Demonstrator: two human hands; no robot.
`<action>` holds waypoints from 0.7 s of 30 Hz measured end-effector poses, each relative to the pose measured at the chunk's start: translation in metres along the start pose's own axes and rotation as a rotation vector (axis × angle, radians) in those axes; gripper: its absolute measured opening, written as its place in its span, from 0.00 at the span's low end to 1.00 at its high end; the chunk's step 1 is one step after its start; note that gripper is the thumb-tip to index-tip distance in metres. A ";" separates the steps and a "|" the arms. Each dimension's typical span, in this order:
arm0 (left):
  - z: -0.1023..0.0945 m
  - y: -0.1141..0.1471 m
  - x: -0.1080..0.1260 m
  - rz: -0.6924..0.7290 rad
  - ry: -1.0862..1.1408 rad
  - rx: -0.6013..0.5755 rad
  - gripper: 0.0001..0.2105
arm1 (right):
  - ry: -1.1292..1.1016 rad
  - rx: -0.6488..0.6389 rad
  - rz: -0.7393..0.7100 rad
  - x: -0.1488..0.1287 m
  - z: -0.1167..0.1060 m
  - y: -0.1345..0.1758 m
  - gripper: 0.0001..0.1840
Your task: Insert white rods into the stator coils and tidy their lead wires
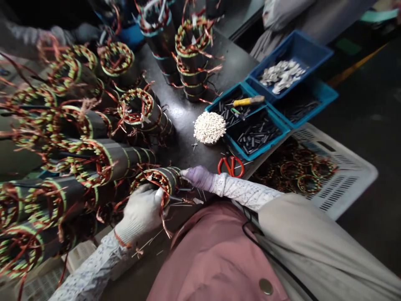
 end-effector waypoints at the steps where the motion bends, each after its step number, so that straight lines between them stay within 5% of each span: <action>1: 0.001 0.000 -0.001 0.001 0.009 0.000 0.11 | -0.036 0.001 0.008 -0.002 -0.003 -0.004 0.15; 7: -0.003 0.002 -0.001 0.031 -0.025 0.046 0.11 | -0.263 -0.025 0.159 -0.015 -0.021 -0.019 0.13; 11: -0.007 0.005 0.000 0.024 -0.035 0.076 0.09 | -0.262 0.039 0.236 -0.012 -0.029 0.009 0.15; 16: -0.008 0.003 0.003 0.028 -0.079 0.094 0.09 | -0.153 0.361 0.670 0.082 -0.064 0.124 0.20; 18: -0.008 0.003 0.003 0.017 -0.100 0.089 0.11 | -0.090 0.374 0.884 0.128 -0.080 0.155 0.19; 21: -0.008 0.003 0.003 -0.001 -0.095 0.079 0.12 | -0.144 0.293 1.085 0.177 -0.092 0.158 0.19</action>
Point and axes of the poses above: each hand's wrist, its own y-axis away from the middle knuckle, its own z-axis out of the palm, x = y × z, the point moved 4 cm from there along -y, towards the middle knuckle, and after that the axes turned 14 degrees about -x, right-handed, at the moved point
